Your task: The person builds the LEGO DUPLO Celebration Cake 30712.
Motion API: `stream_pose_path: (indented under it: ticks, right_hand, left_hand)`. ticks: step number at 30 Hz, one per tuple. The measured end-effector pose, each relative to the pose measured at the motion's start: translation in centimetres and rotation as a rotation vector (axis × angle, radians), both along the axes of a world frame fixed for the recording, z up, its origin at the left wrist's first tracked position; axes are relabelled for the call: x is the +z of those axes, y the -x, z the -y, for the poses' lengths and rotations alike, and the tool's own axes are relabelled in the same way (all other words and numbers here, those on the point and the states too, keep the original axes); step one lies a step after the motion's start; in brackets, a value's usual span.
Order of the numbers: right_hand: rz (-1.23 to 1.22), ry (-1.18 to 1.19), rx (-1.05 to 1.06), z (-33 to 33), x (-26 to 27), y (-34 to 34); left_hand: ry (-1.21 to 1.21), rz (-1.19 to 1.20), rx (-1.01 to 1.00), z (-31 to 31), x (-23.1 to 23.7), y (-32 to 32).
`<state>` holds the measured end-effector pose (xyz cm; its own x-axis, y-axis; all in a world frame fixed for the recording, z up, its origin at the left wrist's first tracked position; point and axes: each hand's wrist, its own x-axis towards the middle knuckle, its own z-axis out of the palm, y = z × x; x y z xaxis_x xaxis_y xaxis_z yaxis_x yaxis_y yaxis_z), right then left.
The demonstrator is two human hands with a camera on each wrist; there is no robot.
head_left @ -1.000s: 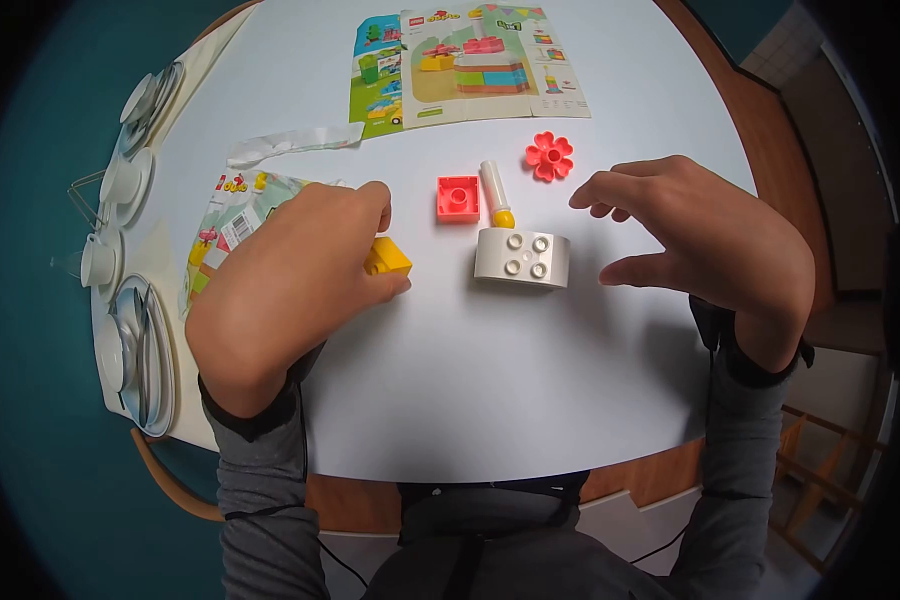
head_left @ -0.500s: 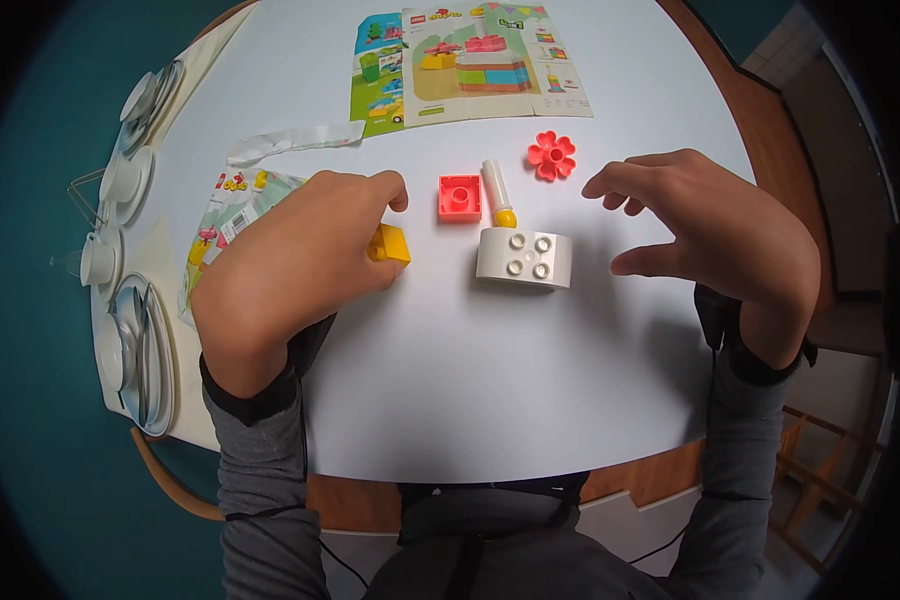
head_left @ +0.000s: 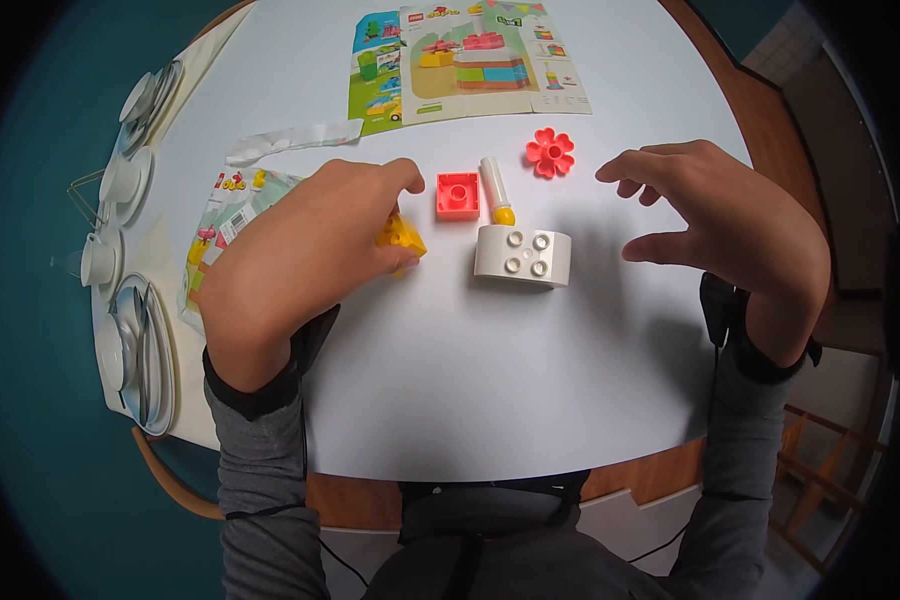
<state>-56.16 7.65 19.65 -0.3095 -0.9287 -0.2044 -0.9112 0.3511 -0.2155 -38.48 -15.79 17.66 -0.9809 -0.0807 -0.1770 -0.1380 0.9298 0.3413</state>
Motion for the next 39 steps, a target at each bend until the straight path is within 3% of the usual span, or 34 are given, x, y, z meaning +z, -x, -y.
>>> stream_pose_path:
  ticks: [39]
  right_hand:
    - [-0.008, -0.029, -0.029, 0.29, 0.11, -0.52]
  left_hand:
    - [0.0, 0.016, -0.062, -0.55, 0.18, 0.38]
